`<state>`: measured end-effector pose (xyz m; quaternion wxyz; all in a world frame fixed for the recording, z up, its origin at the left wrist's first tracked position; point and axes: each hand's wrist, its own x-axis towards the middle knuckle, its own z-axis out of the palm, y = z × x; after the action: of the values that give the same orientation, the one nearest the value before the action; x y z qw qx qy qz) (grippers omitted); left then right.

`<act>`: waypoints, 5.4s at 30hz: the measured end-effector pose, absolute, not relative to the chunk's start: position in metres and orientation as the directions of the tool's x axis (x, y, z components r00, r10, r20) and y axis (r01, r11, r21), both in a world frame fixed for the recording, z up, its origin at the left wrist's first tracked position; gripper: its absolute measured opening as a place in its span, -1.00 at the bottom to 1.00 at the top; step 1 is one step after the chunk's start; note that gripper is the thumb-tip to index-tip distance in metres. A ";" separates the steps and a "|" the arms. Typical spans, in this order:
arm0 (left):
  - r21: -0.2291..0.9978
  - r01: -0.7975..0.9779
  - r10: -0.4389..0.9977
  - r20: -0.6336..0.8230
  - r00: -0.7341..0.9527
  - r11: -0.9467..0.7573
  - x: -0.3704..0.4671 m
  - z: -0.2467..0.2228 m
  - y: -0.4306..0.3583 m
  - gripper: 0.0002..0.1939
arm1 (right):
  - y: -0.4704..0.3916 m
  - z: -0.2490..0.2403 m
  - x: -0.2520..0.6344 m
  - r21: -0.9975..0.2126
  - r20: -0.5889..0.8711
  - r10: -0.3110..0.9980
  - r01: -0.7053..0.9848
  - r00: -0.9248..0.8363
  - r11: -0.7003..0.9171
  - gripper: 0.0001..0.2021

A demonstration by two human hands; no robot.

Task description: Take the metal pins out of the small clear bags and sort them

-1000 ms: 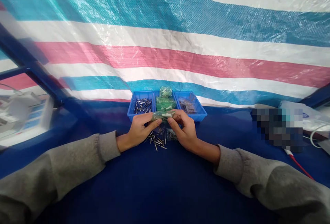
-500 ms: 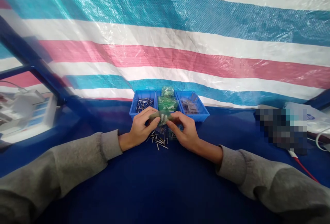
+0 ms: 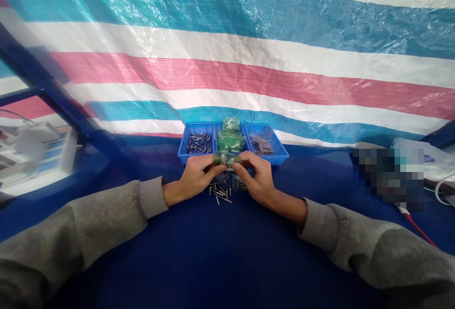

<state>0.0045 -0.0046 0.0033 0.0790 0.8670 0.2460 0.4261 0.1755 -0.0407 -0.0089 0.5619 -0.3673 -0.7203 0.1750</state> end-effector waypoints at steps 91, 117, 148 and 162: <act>0.434 0.271 0.505 0.806 0.310 -0.859 0.008 -0.003 -0.004 -0.94 | -0.047 0.031 0.190 0.183 0.061 0.871 0.864 -0.487 0.470 -0.69; 0.445 0.306 0.536 0.751 0.384 -0.842 0.008 0.001 -0.005 -0.82 | -0.041 0.001 0.175 -0.681 0.597 0.794 0.454 -0.111 0.575 -0.87; 0.370 0.318 0.488 0.673 0.556 -0.873 0.008 0.001 -0.003 -0.82 | -0.039 -0.009 0.182 -0.639 0.663 0.736 0.408 -0.138 0.652 -0.87; 0.399 0.270 0.480 0.678 0.557 -0.876 0.008 0.000 -0.001 -0.78 | -0.036 -0.013 0.181 -0.613 0.672 0.728 0.453 -0.133 0.648 -0.85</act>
<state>0.0081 -0.0010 0.0003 0.1252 0.8734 0.2148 0.4187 0.1811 -0.0364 -0.0126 0.5242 -0.3984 -0.7411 0.1315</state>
